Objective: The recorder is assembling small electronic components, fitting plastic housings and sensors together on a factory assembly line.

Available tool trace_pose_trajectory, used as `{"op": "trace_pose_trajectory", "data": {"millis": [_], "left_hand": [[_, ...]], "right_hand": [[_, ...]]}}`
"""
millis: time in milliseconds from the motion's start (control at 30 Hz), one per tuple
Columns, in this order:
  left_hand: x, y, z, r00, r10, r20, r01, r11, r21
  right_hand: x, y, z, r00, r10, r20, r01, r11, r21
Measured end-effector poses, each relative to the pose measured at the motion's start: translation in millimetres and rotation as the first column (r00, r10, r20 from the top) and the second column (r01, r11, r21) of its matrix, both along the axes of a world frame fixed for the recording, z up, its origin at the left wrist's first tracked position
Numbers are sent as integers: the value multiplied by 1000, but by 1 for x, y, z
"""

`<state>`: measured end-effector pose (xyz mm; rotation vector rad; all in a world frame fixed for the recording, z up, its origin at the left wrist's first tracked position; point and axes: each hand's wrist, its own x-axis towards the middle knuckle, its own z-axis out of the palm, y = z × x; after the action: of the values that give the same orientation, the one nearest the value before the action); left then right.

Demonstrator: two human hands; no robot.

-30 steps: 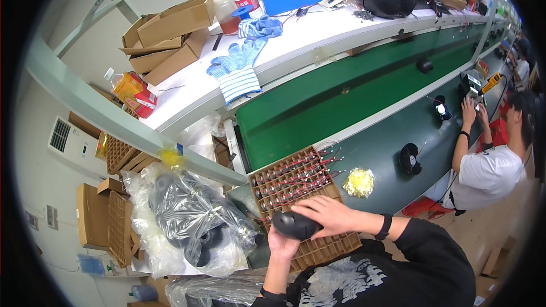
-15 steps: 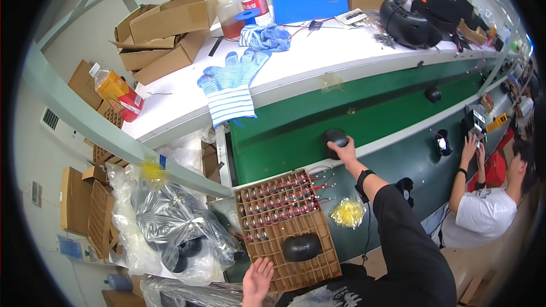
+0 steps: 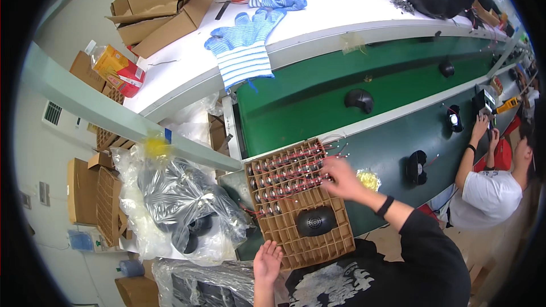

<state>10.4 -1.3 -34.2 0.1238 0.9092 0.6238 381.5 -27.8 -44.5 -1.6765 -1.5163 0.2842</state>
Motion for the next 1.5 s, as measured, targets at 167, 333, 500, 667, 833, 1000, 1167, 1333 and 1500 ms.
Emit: {"op": "trace_pose_trajectory", "data": {"millis": [167, 333, 500, 667, 833, 1000, 1167, 1333, 1500], "left_hand": [[8, 14, 0, 995, -94, 36, 93, 995, 29], [2, 26, -2, 982, -173, 80, 165, 982, 88], [-3, 28, -10, 978, -209, -1, 203, 948, 245], [-4, 11, -18, 933, -345, 102, 247, 820, 516], [-13, 4, -16, 859, -400, 319, 309, 903, 298], [-44, 13, 6, 859, -295, 419, 162, 932, 323], [-97, 10, -5, 933, -59, 355, -5, 984, 175], [-117, 10, -10, 951, 23, 309, -78, 983, 165], [-118, 6, -9, 951, 3, 311, -50, 989, 142]], "right_hand": [[-91, -46, 6, 850, 504, 155, -371, 781, -503], [-104, -54, -4, 980, 194, -37, -190, 870, -455], [-118, -52, 1, -355, -236, -905, -526, 850, -15], [-157, -31, 62, -689, -197, -698, -573, 737, 358], [-194, -28, 37, -541, -337, -771, -759, 590, 275], [-206, -24, 12, 52, -215, -975, -931, 344, -126], [-189, 4, -8, 911, 395, 117, -271, 788, -552], [-177, 58, -50, 930, 222, 294, -118, 935, -335], [-181, 84, -74, 867, 288, 407, -103, 902, -419]]}}
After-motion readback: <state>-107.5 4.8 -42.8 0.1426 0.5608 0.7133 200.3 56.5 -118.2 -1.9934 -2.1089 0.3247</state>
